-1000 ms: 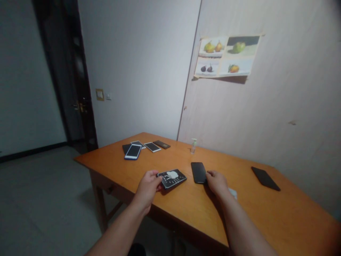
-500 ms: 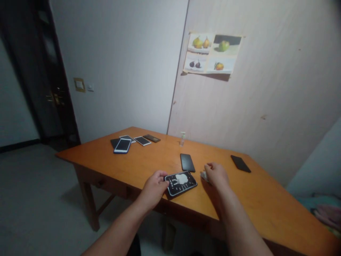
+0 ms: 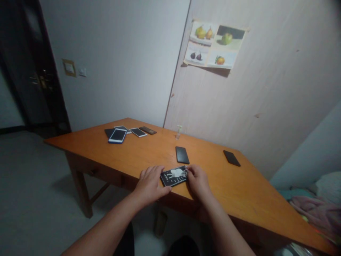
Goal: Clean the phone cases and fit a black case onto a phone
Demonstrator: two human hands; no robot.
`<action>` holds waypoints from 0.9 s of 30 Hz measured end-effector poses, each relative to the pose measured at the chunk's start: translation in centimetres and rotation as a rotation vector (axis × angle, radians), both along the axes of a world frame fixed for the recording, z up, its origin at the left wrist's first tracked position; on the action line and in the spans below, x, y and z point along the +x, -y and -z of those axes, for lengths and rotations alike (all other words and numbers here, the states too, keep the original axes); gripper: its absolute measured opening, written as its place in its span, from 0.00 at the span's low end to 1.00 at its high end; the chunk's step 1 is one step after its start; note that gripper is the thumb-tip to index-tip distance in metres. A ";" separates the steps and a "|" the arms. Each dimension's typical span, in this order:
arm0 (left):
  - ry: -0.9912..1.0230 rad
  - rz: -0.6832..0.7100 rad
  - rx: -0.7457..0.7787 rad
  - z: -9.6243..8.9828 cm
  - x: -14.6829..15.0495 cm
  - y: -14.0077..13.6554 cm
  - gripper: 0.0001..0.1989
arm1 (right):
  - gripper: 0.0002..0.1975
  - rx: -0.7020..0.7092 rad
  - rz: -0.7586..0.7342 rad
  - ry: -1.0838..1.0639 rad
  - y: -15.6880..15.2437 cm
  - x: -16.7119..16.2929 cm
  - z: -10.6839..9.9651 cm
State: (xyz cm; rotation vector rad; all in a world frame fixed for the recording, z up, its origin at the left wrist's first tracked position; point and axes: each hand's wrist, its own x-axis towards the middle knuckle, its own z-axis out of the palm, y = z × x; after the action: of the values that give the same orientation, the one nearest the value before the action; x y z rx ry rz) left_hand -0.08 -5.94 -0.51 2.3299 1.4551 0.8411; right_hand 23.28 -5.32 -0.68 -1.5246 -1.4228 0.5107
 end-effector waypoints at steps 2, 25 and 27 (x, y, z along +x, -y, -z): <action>0.018 -0.010 -0.003 0.2 0.0 0.0 0.37 | 0.11 0.012 0.022 0.297 0.9 -0.8 0.2; 0.034 0.027 0.054 0.7 -0.3 0.2 0.37 | 0.29 -0.323 -0.255 0.842 3.4 -3.1 -2.7; 0.038 0.028 0.047 0.6 -0.3 0.3 0.39 | 0.30 -0.351 -0.128 0.854 2.7 -2.8 -2.9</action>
State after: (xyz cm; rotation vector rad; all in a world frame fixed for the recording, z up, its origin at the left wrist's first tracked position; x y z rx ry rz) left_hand -0.40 -6.23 -1.11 2.3497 1.3992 0.9164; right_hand 20.44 -7.98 2.25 -2.0739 -2.1693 0.1743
